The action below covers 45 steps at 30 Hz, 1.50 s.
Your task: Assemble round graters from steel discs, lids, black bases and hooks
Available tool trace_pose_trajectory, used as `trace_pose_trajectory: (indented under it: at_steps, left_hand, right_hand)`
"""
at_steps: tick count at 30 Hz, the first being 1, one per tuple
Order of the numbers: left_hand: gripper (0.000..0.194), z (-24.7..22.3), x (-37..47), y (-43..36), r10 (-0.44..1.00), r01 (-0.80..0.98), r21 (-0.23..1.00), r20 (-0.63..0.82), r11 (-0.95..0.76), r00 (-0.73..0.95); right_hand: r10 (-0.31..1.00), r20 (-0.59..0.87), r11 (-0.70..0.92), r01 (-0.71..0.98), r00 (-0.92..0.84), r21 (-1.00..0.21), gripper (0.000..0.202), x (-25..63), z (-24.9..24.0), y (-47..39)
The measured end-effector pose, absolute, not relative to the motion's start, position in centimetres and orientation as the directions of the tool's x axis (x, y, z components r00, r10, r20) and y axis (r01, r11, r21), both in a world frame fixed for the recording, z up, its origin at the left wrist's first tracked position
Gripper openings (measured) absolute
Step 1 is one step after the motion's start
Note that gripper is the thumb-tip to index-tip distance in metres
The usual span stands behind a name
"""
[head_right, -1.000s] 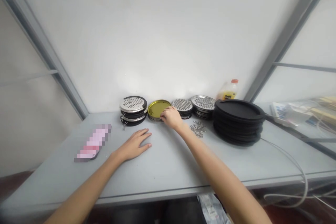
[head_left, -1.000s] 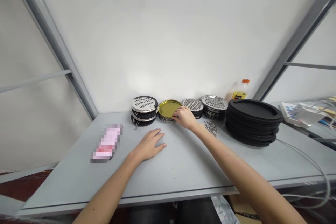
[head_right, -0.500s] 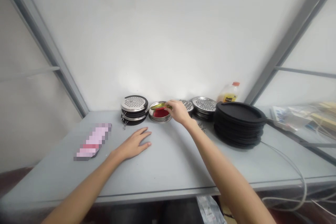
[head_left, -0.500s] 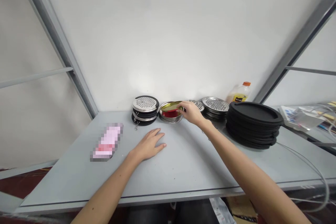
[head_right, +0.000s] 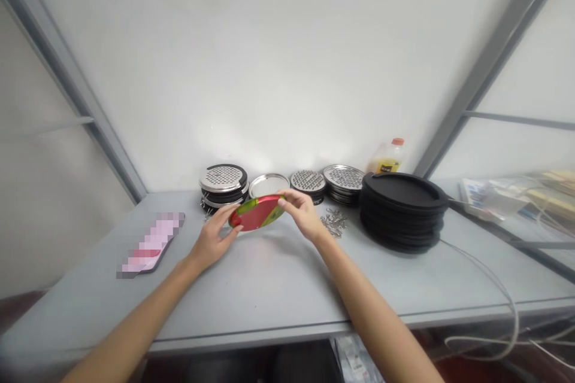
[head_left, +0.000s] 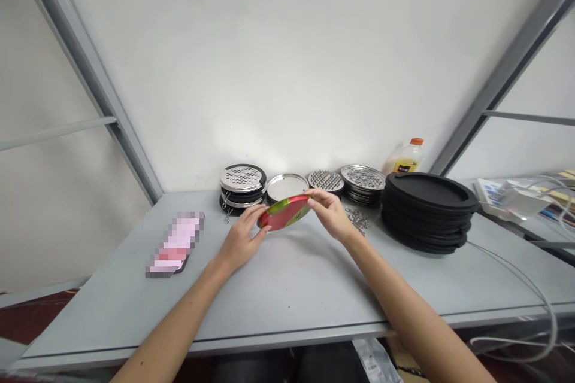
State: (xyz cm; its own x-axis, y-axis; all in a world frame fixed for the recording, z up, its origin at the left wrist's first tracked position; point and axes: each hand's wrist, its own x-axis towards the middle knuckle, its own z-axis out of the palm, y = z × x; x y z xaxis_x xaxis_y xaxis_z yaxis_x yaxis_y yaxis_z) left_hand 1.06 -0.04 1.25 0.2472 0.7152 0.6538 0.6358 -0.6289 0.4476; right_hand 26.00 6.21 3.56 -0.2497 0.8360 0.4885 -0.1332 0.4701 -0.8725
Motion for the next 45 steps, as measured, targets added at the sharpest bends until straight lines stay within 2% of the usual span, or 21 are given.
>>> trace_pose_trajectory:
  at_steps: [3, 7, 9, 11, 14, 17, 22, 26, 29, 32, 35, 45]
  left_hand:
    - [0.02, 1.2, 0.3, 0.1, 0.691, 0.65, 0.401, 0.669, -0.646, 0.274]
    - [0.021, 1.5, -0.5, 0.4, 0.651, 0.648, 0.326, 0.672, -0.688, 0.353]
    - [0.022, 1.7, -0.6, 0.3, 0.641, 0.654, 0.291, 0.661, -0.698, 0.39]
    - [0.024, 1.8, -0.5, 0.2, 0.647, 0.668, 0.263, 0.633, -0.696, 0.425]
    - [0.023, 2.0, -0.3, -0.1, 0.679, 0.679, 0.259, 0.56, -0.687, 0.475]
    - [0.02, 2.3, -0.2, -0.4, 0.727, 0.673, 0.311, 0.454, -0.671, 0.515]
    - [0.068, 2.4, 0.1, -0.5, 0.735, 0.649, 0.346, 0.314, -0.678, 0.601]
    - [0.091, 1.4, 0.0, -0.4, 0.773, 0.683, 0.365, 0.249, -0.632, 0.583]
    - [0.098, 0.7, -0.1, -0.3, 0.814, 0.703, 0.419, 0.202, -0.575, 0.545]
    - [0.097, 0.5, -0.1, -0.3, 0.83, 0.712, 0.44, 0.18, -0.547, 0.527]
    - [0.091, 0.7, 0.1, -0.5, 0.839, 0.72, 0.444, 0.174, -0.534, 0.515]
    - [0.087, 0.9, 0.2, -0.7, 0.845, 0.706, 0.479, 0.174, -0.522, 0.506]
  right_hand:
    - [0.828, 0.447, 0.422, -0.147, -0.339, -0.895, 0.027, 26.4, 2.4, 6.5]
    - [0.847, 0.383, 0.355, -0.144, -0.368, -0.924, 0.034, 27.5, 2.0, 6.9]
    - [0.878, 0.331, 0.334, -0.053, -0.345, -0.941, 0.034, 27.4, 1.7, 7.0]
    - [0.897, 0.32, 0.37, 0.121, -0.307, -0.921, 0.032, 26.8, 1.1, 6.9]
    - [0.856, 0.411, 0.513, 0.411, -0.314, -0.754, 0.024, 25.9, 0.1, 6.6]
    - [0.783, 0.486, 0.621, 0.542, -0.389, -0.566, 0.021, 25.6, -0.7, 6.1]
    - [0.733, 0.523, 0.674, 0.575, -0.435, -0.465, 0.023, 25.5, -0.4, 5.6]
    - [0.645, 0.592, 0.728, 0.624, -0.482, -0.284, 0.022, 26.6, 1.5, 7.6]
    - [0.642, 0.696, 0.608, 0.766, -0.32, -0.209, 0.028, 28.6, 2.4, 10.0]
    - [0.658, 0.737, 0.447, 0.867, -0.152, -0.22, 0.043, 30.5, 1.5, 11.8]
    - [0.704, 0.708, 0.36, 0.887, -0.055, -0.289, 0.046, 31.7, -0.2, 12.5]
    - [0.671, 0.74, 0.37, 0.844, 0.046, -0.388, 0.032, 32.3, -0.5, 12.5]
